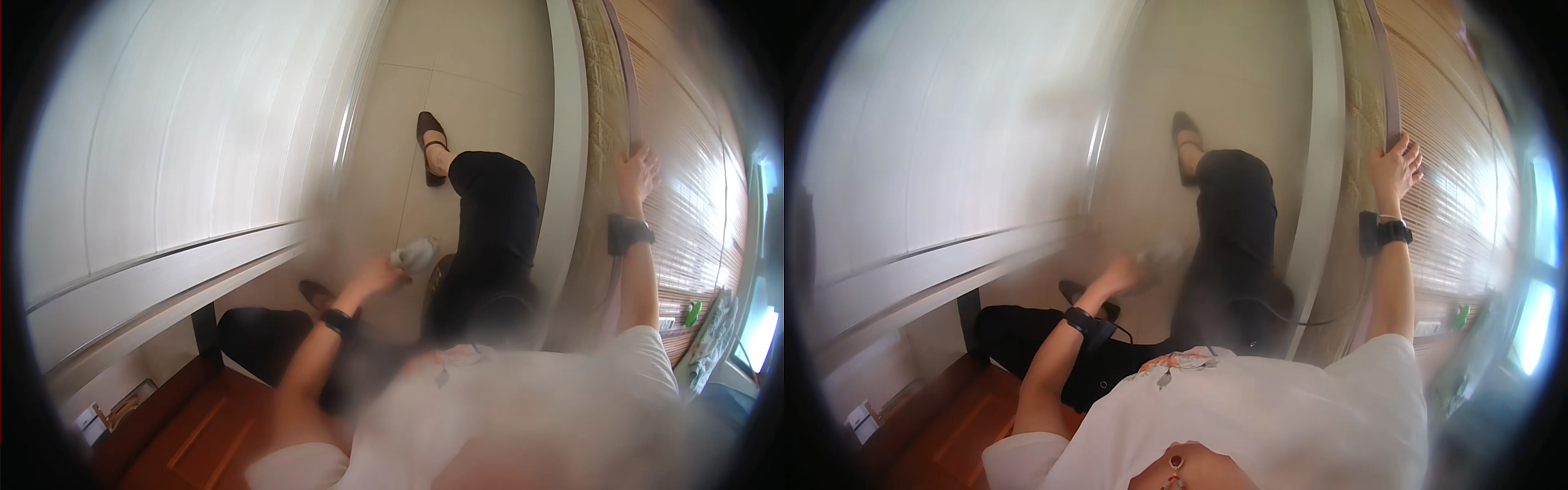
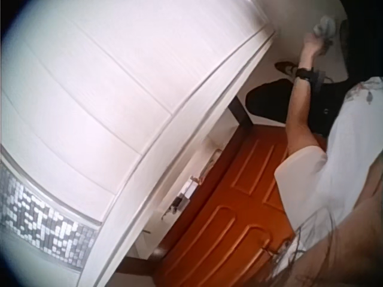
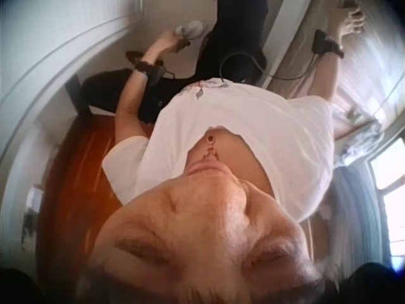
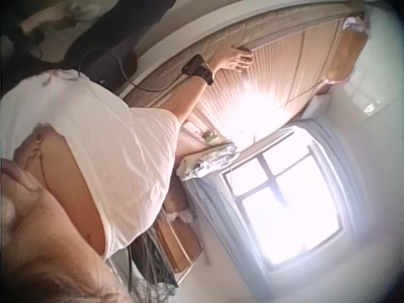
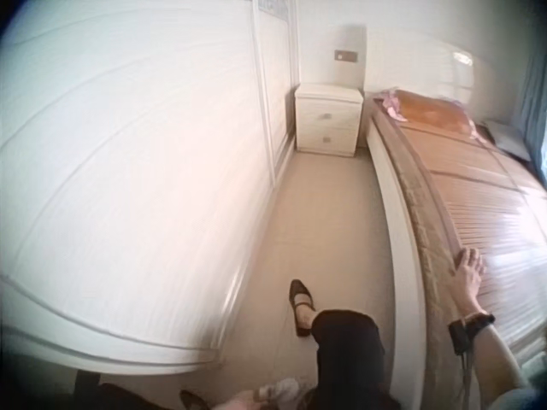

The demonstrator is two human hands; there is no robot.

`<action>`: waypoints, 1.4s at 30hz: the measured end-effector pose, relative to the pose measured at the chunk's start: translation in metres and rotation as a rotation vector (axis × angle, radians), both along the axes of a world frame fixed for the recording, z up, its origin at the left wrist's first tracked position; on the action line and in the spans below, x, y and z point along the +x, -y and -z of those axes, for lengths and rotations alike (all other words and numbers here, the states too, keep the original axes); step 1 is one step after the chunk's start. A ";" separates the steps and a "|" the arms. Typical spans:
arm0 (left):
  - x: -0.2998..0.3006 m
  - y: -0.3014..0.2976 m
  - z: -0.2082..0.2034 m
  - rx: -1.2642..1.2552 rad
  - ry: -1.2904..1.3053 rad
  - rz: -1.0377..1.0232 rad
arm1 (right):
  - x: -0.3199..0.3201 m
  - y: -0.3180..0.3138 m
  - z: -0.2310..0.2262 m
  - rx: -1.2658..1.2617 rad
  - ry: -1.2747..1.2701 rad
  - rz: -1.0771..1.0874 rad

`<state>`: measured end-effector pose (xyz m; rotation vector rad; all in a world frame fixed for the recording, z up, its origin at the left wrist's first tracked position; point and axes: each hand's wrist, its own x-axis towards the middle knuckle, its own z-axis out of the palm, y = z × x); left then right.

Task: Wiping down the surface and sliding tracks of a wardrobe using a cloth.

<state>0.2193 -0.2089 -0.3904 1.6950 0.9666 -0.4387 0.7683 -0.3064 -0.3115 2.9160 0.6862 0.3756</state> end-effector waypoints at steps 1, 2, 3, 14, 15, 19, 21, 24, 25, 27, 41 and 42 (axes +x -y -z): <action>-0.010 0.019 0.032 -0.053 0.032 0.028 | 0.000 -0.001 0.004 0.019 0.010 -0.019; -0.018 0.041 0.063 -0.115 0.071 0.065 | 0.003 0.003 0.004 0.028 0.027 -0.029; -0.018 0.064 0.081 -0.128 0.077 0.064 | 0.010 0.009 0.003 -0.021 0.054 -0.030; -0.038 0.086 0.107 -0.295 -0.044 -0.011 | -0.156 0.048 0.105 -0.032 -0.995 -0.783; -0.020 0.089 0.117 -0.307 -0.006 0.025 | -0.142 0.113 0.172 -0.180 -0.913 -0.843; -0.042 0.108 0.127 -0.724 -0.052 -0.084 | -0.185 0.164 0.219 -0.337 -1.396 -0.375; -0.034 0.109 0.102 -0.995 -0.186 -0.326 | -0.181 0.183 0.208 -0.353 -1.427 -0.210; -0.044 0.122 0.110 -1.118 -0.107 -0.453 | -0.179 0.181 0.190 -0.340 -1.450 -0.089; -0.044 0.127 0.111 -1.172 -0.106 -0.471 | -0.179 0.180 0.184 -0.341 -1.457 -0.065; -0.035 0.131 0.121 -1.169 -0.078 -0.407 | -0.172 0.171 0.176 -0.325 -1.462 -0.034; 0.026 0.097 0.129 -1.010 -0.033 -0.451 | -0.106 0.024 0.150 -0.302 -1.469 -0.160; 0.033 0.097 0.130 -0.981 0.018 -0.517 | -0.100 0.012 0.152 -0.319 -1.479 -0.188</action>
